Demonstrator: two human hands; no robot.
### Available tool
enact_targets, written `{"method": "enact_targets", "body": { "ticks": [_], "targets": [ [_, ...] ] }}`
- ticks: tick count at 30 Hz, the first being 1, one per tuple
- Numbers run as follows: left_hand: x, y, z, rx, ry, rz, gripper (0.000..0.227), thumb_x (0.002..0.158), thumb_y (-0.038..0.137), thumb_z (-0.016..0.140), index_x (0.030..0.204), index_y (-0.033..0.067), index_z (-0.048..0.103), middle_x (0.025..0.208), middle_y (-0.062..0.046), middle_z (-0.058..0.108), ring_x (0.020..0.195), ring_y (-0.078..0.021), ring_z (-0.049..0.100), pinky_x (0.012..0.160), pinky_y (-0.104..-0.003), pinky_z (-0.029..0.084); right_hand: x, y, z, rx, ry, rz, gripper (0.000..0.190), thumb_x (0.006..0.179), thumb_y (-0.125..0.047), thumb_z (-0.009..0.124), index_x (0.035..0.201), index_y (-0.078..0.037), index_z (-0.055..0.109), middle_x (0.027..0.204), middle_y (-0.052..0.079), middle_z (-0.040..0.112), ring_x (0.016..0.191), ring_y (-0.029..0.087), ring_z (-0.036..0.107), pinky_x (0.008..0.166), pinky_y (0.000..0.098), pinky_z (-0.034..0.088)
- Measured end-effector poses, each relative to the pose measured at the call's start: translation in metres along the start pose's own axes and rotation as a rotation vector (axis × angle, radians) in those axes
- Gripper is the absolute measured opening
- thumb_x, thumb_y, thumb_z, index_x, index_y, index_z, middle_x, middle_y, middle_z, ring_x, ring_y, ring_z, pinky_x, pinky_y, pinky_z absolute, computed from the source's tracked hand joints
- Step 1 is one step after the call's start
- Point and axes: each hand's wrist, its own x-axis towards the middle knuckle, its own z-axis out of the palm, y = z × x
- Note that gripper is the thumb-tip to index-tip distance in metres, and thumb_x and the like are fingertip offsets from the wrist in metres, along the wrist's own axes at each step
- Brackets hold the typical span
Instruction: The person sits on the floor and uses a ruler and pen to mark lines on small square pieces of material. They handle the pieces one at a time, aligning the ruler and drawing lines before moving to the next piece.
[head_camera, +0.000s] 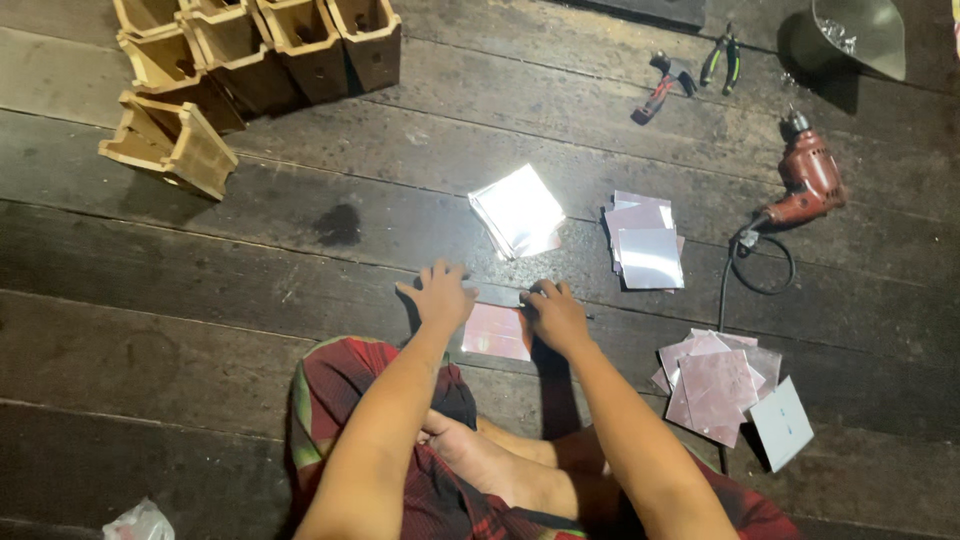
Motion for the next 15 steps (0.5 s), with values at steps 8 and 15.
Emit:
{"method": "enact_targets", "body": {
  "ticks": [8,15],
  "targets": [
    [-0.003,0.006,-0.022,-0.100,-0.048,-0.143,0.034,0.090,0.042,0.069,0.124,0.0387,0.062,0.135,0.005,0.055,0.135,-0.0208,0.045,0.112,-0.079,0.015,0.013,-0.018,0.047,0.133,-0.167,0.002,0.037,0.090,-0.015,0.052,0.124,-0.015,0.069,0.111,0.015,0.060,0.103,0.044,0.064,0.082,0.0529,0.062],
    [-0.006,0.009,-0.037,-0.154,-0.033,-0.155,0.027,0.088,0.035,0.070,0.114,0.0331,0.066,0.126,0.003,0.061,0.131,-0.0228,0.050,0.109,-0.081,0.013,0.031,-0.043,0.046,0.089,-0.244,0.065,0.027,0.102,-0.020,0.035,0.109,-0.020,0.061,0.104,0.014,0.069,0.092,0.044,0.074,0.078,0.0519,0.062]
  ]
}}
